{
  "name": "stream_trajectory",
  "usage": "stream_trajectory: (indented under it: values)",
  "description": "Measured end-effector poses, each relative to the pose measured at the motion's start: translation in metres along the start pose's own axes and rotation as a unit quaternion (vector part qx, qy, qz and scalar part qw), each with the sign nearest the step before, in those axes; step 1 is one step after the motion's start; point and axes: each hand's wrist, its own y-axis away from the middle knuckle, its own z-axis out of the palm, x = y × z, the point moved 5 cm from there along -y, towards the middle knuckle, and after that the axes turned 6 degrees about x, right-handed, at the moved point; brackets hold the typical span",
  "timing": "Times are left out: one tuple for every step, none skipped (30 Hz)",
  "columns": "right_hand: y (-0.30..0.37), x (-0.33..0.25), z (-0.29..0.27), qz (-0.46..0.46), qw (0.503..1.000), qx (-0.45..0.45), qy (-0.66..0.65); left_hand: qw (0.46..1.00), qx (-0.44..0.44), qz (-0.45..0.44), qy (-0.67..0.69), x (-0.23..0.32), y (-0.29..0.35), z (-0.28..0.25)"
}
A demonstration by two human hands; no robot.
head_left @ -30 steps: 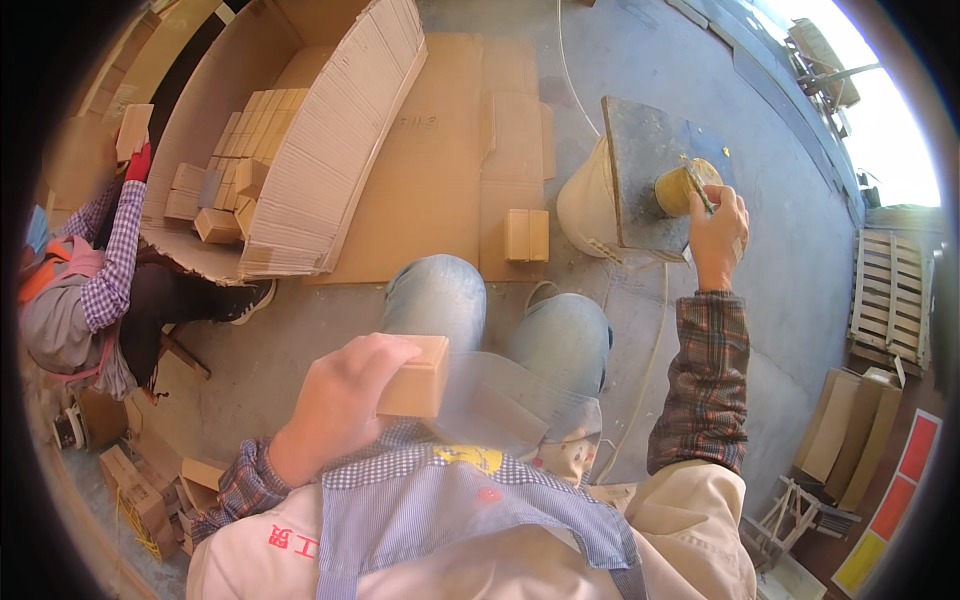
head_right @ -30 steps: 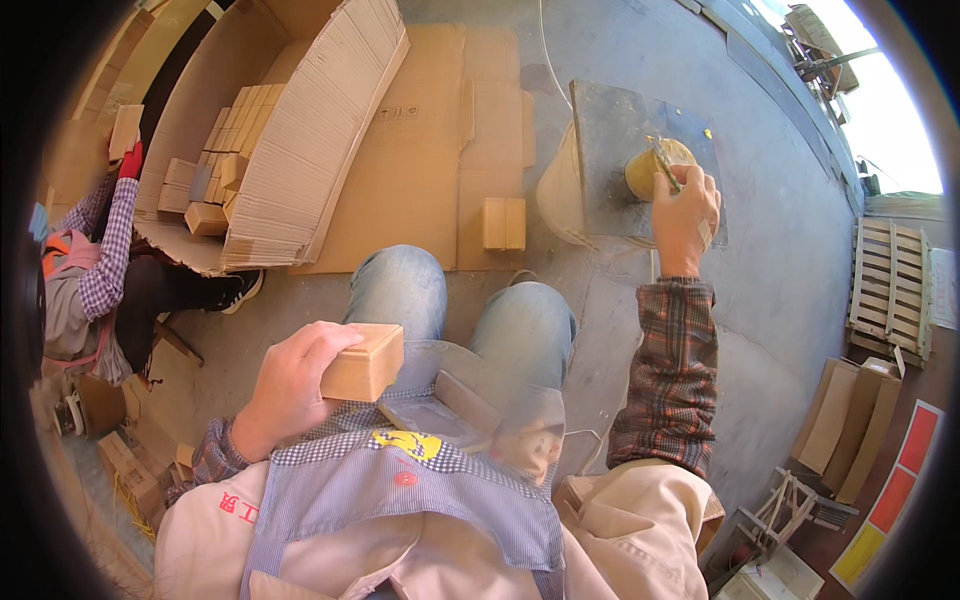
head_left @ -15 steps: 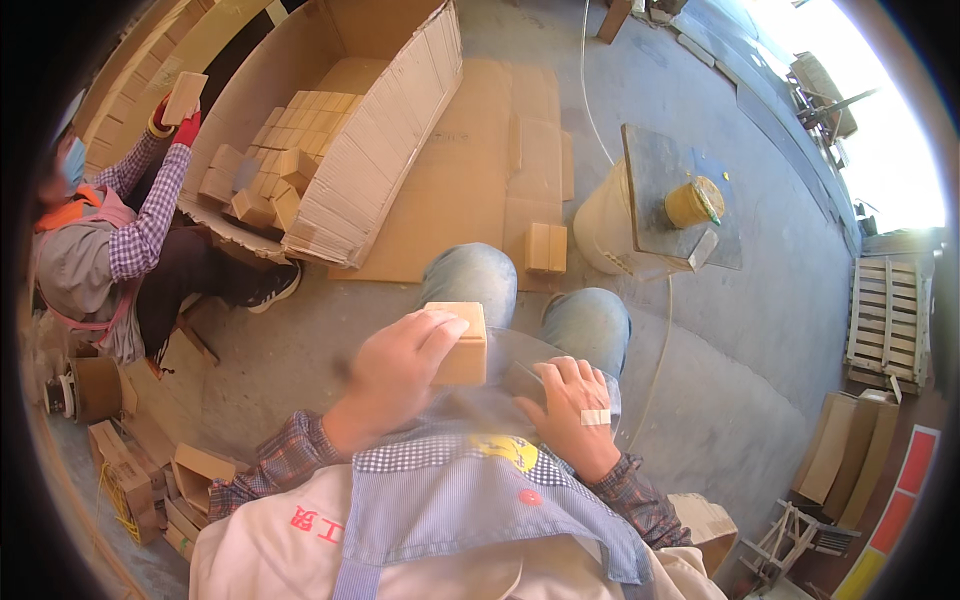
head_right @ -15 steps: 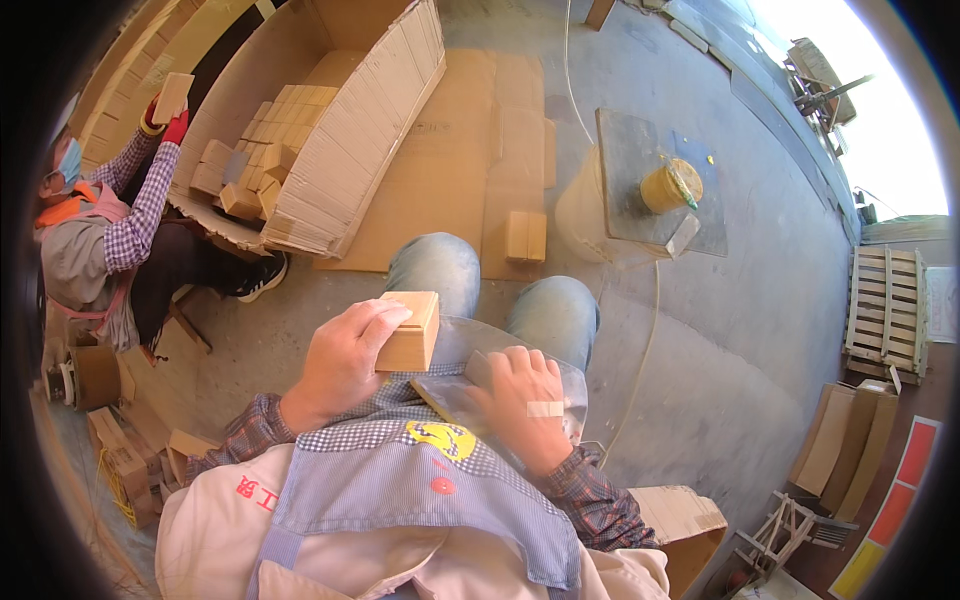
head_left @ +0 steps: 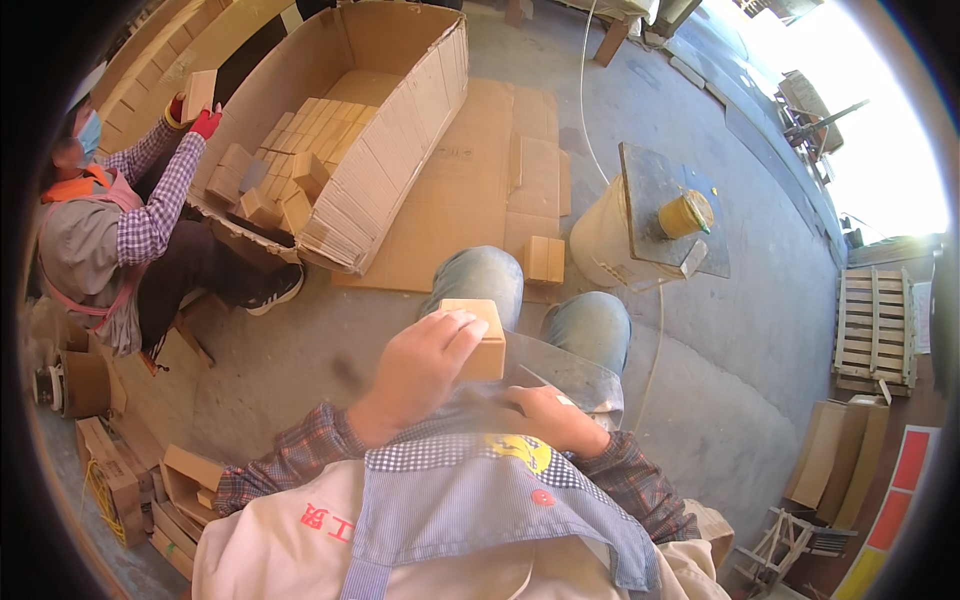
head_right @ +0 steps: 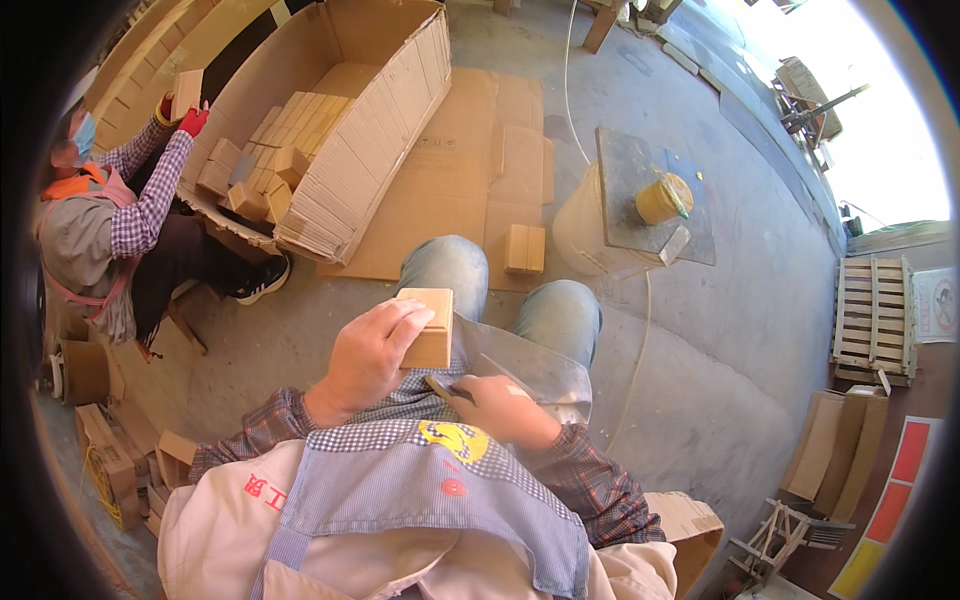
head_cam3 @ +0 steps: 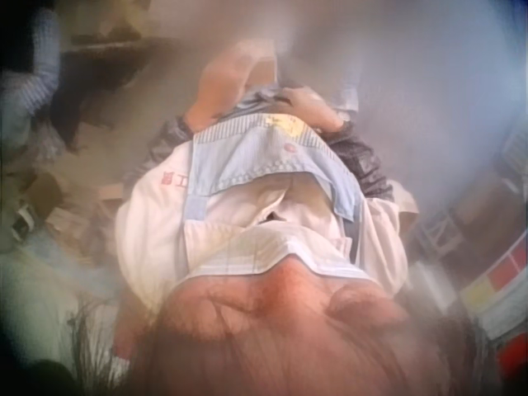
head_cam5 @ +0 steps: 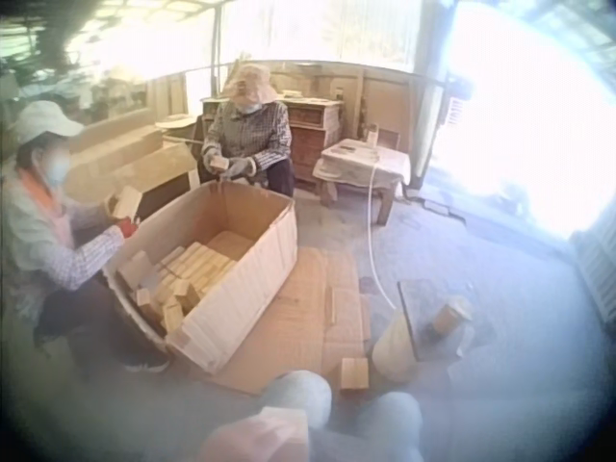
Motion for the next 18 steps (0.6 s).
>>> stream_trajectory:
  values:
    - [0.003,-0.002,-0.001,-0.008,1.0,0.005,-0.004,1.0,0.0,0.0,0.0,-0.001,0.001,0.0]
    - [0.004,-0.002,0.0,-0.009,1.0,0.001,0.002,1.0,0.001,0.001,0.003,-0.002,0.002,0.0]
    - [0.003,0.0,-0.001,0.012,0.999,0.025,-0.017,1.0,0.001,0.002,0.009,-0.004,0.003,0.001]
    - [0.001,0.003,0.0,0.039,0.998,0.038,-0.025,1.0,0.006,0.007,0.008,-0.004,0.005,0.0]
    - [-0.002,0.007,0.0,0.065,0.996,0.056,-0.033,1.0,0.012,0.01,0.008,-0.005,0.007,0.0]
    - [-0.003,0.008,0.004,0.064,0.997,0.029,-0.025,1.0,0.019,0.009,0.012,-0.006,0.01,-0.001]
    - [-0.005,0.009,0.006,0.063,0.998,0.008,-0.018,1.0,0.016,0.015,0.005,-0.005,0.013,-0.001]
    - [-0.006,0.01,0.008,0.059,0.998,-0.016,-0.01,1.0,0.015,0.017,0.002,-0.005,0.016,0.0]
    - [-0.007,0.01,0.007,0.05,0.998,-0.015,-0.036,1.0,0.018,0.019,0.002,-0.005,0.019,0.0]
    - [-0.008,0.009,0.005,0.038,0.997,-0.018,-0.061,1.0,0.017,0.022,0.004,-0.007,0.021,0.0]
    - [-0.008,0.007,0.003,0.02,0.996,-0.021,-0.082,0.999,0.019,0.025,0.009,-0.008,0.023,0.001]
    - [-0.007,0.004,0.001,0.0,0.998,-0.021,-0.058,0.999,0.017,0.026,0.013,-0.008,0.025,0.001]
    - [-0.006,0.0,0.0,-0.028,0.999,-0.02,-0.03,0.999,0.023,0.031,0.021,-0.008,0.027,0.0]
    - [-0.004,-0.006,-0.001,-0.075,0.997,-0.009,0.029,0.999,0.027,0.034,0.029,-0.008,0.029,-0.001]
    - [-0.003,-0.004,-0.002,-0.028,0.999,0.007,-0.013,0.998,0.028,0.035,0.037,-0.009,0.03,-0.002]
    - [0.001,-0.005,-0.002,-0.001,0.999,0.033,-0.025,0.998,0.042,0.041,0.032,-0.009,0.03,-0.003]
    - [0.004,-0.005,-0.001,0.021,0.997,0.06,-0.034,0.997,0.053,0.046,0.027,-0.01,0.03,-0.005]
    - [0.006,-0.009,-0.002,0.011,0.995,0.098,0.008,0.996,0.065,0.051,0.022,-0.011,0.029,-0.007]
